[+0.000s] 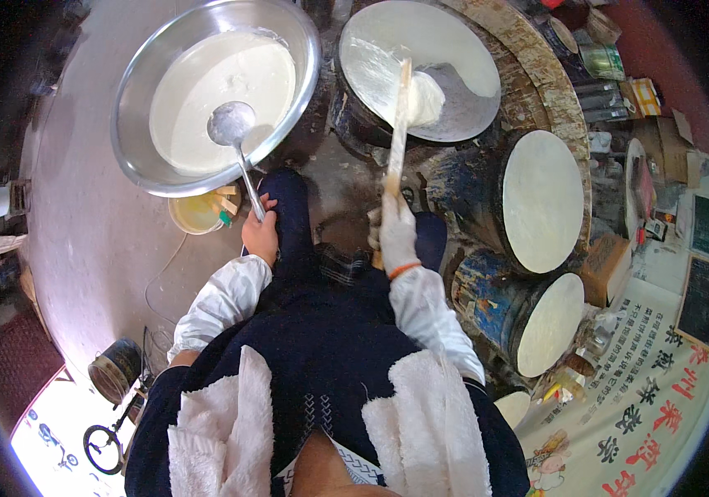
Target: The person scoops white batter from a large metal bowl and pours it onto multiple hot circular griddles. Using a wooden spreader, they spread the batter into thin, round crepes. The person flips the crepes with a metal spatula and stacks the finished ones on a nearby tray.
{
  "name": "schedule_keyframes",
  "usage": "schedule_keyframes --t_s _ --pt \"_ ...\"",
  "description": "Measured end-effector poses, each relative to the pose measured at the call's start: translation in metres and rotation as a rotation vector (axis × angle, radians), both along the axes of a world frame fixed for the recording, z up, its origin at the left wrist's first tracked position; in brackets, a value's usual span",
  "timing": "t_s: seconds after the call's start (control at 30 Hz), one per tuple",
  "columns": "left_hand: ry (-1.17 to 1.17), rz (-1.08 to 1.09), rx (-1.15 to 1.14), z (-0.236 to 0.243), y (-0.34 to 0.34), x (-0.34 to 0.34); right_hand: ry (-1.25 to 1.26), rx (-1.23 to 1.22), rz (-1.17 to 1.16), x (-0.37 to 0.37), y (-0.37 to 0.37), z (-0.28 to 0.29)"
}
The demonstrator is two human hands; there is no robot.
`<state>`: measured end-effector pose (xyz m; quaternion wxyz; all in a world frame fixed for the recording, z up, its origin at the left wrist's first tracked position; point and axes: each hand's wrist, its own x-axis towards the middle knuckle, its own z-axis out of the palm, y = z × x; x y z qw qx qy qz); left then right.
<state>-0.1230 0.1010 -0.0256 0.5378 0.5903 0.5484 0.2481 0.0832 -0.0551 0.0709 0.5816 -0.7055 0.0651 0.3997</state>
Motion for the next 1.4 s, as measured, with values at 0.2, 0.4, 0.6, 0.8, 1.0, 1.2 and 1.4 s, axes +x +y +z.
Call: schedule_keyframes --t_s 0.2,0.4,0.6,0.8,1.0,1.2,1.4 --pt "0.098 -0.039 0.112 0.01 -0.009 0.007 0.093 0.124 -0.157 0.043 -0.032 0.031" --pt "0.085 -0.033 0.101 -0.003 -0.015 0.015 -0.231 0.081 0.191 0.006 -0.017 -0.007" --pt "0.047 -0.076 0.094 0.001 -0.017 0.014 -0.216 -0.133 0.251 0.102 -0.094 0.048" --pt "0.076 -0.079 0.108 -0.003 -0.025 0.019 -0.512 0.059 0.407 0.078 -0.094 -0.01" --pt "0.058 -0.078 0.124 -0.013 -0.021 0.012 -0.242 -0.12 0.334 0.151 -0.119 0.034" --pt "0.165 -0.094 0.164 0.004 -0.029 0.027 -0.127 0.066 0.448 0.122 -0.114 0.027" --pt "0.117 -0.08 0.137 0.01 -0.029 0.029 -0.412 -0.118 0.233 0.163 -0.115 0.002"
